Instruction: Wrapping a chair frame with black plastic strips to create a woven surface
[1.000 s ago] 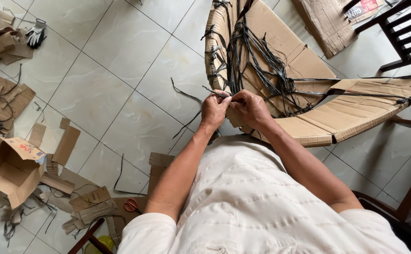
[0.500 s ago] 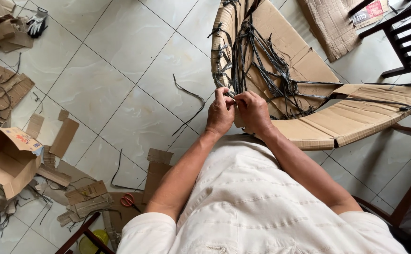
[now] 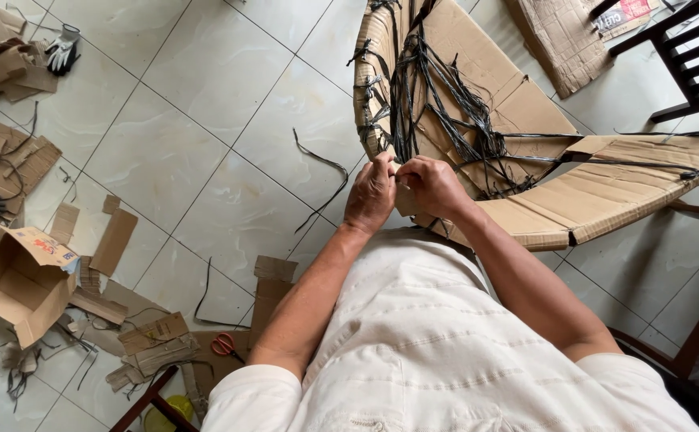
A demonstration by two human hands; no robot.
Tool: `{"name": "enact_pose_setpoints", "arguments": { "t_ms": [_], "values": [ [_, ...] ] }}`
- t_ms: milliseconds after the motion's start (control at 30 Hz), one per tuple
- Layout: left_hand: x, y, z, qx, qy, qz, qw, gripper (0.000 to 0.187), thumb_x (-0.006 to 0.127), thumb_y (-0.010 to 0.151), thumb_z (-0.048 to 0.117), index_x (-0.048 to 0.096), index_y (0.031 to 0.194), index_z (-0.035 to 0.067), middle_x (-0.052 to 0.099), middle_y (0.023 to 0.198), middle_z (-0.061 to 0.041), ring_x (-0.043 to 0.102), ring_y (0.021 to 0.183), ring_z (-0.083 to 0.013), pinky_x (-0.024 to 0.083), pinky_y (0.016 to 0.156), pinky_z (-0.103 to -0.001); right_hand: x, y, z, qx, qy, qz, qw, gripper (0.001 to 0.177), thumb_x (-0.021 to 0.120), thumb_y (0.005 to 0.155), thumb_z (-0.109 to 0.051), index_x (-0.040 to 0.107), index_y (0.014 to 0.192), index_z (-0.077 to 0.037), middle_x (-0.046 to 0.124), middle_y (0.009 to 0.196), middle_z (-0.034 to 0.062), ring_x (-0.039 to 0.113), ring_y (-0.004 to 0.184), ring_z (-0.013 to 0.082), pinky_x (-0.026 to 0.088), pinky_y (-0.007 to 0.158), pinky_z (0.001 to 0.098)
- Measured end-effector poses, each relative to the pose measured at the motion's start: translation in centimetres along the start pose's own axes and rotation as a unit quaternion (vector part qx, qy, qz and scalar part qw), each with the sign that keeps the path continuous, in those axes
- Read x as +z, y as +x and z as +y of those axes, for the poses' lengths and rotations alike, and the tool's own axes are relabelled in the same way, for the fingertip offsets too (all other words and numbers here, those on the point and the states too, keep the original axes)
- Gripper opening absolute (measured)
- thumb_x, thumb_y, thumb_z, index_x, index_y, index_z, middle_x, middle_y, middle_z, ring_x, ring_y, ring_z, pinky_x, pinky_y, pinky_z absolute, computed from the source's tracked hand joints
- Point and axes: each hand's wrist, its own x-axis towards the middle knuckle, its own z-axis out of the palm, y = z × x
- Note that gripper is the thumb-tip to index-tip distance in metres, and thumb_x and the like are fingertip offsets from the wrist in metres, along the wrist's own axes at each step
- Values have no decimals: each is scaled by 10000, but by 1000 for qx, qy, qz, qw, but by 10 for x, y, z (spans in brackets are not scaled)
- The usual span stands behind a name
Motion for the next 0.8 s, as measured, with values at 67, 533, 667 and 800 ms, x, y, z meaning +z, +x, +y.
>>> {"name": "enact_pose_setpoints", "arguments": {
  "t_ms": [67,533,667,800],
  "values": [
    [14,-6,-15,16,28,1,999,353,620,919,55,449,1211,158,610,910,-10,666,949,-251,576,858,-411,-14,-3,-14,59,75,-32,995,33,693,952,-103,717,930,-96,671,779,71,674,717,214,554,619,358],
    [17,-22,-23,159,214,125,956,209,689,969,311,712,999,106,658,900,-61,657,881,-236,520,843,-374,0,-7,0,180,296,-46,937,169,705,1003,-157,712,1003,12,632,766,70,597,713,83,575,590,205],
    [8,-17,-13,176,217,136,950,145,707,953,246,708,913,107,643,822,-41,657,824,-211,509,822,-364,-2,-7,0,178,284,-38,941,146,708,985,-124,721,1012,19,635,740,83,594,683,90,578,573,208],
    [4,-14,-8,175,213,132,952,127,709,916,227,694,860,114,629,791,-31,649,813,-198,494,819,-359,-5,-8,-5,178,283,-24,942,148,730,966,-102,729,1028,32,661,751,111,598,682,105,592,584,223]
  ]
}}
